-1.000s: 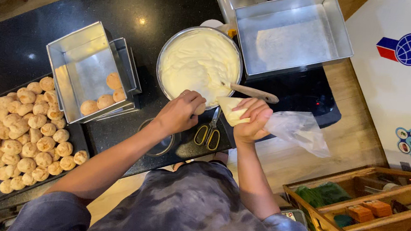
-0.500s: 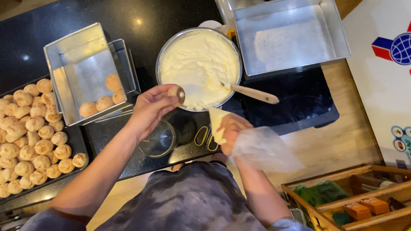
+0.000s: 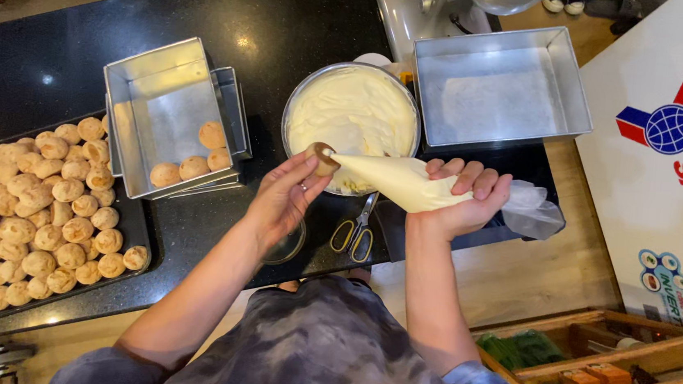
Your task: The person fills small pastry shells with cream using a piping bag, then places them into metal trays.
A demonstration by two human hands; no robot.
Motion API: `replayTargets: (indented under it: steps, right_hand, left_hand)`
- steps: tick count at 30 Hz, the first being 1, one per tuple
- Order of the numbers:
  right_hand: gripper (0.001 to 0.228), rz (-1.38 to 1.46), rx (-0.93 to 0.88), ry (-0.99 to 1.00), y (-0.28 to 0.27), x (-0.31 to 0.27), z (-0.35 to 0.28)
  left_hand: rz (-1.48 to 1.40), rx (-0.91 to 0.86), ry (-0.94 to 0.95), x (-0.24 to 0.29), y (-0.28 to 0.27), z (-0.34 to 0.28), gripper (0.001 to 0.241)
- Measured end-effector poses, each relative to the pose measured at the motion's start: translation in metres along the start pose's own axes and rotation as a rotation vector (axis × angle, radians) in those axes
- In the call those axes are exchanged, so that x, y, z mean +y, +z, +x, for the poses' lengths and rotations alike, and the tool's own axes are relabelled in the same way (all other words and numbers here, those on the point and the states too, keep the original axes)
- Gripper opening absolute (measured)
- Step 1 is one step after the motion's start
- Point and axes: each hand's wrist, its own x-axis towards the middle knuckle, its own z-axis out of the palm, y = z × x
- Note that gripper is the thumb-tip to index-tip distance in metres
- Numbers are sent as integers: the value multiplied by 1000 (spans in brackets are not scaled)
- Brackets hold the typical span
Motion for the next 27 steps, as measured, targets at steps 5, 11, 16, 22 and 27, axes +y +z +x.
replayTargets:
  steps: [5,11,16,22,27]
  right_hand:
    - [50,-66,47,-24,0,13,-6]
    - [50,-158,35,-198,-22,15,0]
    - [49,-310,173,-279,-70,25,1]
    - [55,-463,236,-405,-93,-8,2]
    - [51,-375,44,-409,-66,-26,13]
  left_hand:
    - [4,9,-18,-5,2,-3,35]
    - [8,37,-44,6,-6,-14,35]
    - [75,22,52,44,-26,-29,33]
    - [337,180,255,126,-79,-32,41]
    - [1021,396,396,168,-145,2,52]
